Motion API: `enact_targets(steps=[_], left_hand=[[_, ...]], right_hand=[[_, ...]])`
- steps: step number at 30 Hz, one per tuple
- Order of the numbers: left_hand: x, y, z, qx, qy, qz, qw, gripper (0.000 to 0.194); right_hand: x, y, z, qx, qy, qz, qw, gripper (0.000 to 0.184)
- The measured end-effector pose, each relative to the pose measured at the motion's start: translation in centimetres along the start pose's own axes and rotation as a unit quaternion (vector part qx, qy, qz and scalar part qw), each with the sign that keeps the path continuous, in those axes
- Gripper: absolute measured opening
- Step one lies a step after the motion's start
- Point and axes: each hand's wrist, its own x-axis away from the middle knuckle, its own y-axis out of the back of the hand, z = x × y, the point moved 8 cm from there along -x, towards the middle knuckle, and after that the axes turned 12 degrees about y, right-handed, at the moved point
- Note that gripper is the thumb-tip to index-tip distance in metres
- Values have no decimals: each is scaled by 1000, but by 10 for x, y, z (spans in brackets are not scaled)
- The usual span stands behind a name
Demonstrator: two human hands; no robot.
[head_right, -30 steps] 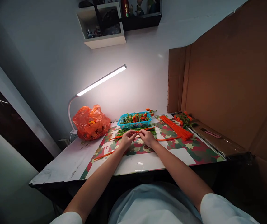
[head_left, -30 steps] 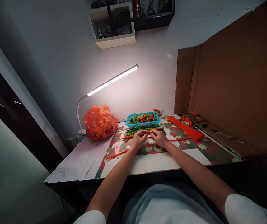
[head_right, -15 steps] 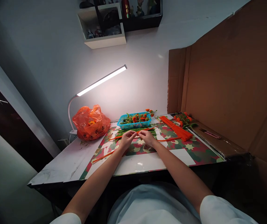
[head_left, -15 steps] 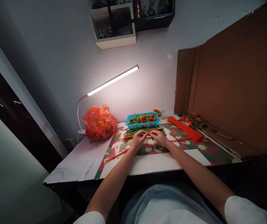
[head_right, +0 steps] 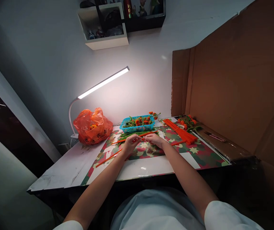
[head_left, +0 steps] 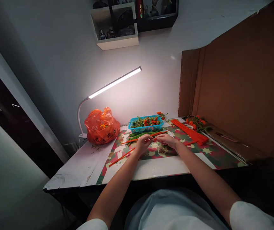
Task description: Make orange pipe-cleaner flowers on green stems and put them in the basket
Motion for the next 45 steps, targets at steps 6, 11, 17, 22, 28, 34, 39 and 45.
enact_targets(steps=[6, 11, 17, 22, 28, 34, 39, 45], left_hand=[[1, 0, -1, 22, -12, -5, 1000, 23], [1, 0, 1, 20, -18, -2, 1000, 22], [-1, -1, 3, -14, 2, 21, 1000, 22], [-2, -2, 3, -50, 23, 36, 998, 25], [-5, -5, 22, -8, 126, 67, 990, 30], [1, -13, 63, 126, 341, 133, 922, 36], [3, -12, 67, 86, 345, 146, 923, 35], [0, 6, 7, -125, 6, -23, 992, 18]], right_hand=[[2, -4, 4, -30, -10, 9, 999, 37], [3, -5, 9, -5, 0, 18, 1000, 36], [1, 0, 6, 76, 22, 23, 997, 38], [-2, 0, 10, 168, 67, 35, 983, 35], [3, -9, 39, 342, 213, -15, 915, 18], [15, -39, 58, 538, 362, 16, 761, 17], [14, -47, 53, 580, 372, 30, 724, 22], [6, -19, 44, 422, 302, -32, 854, 14]])
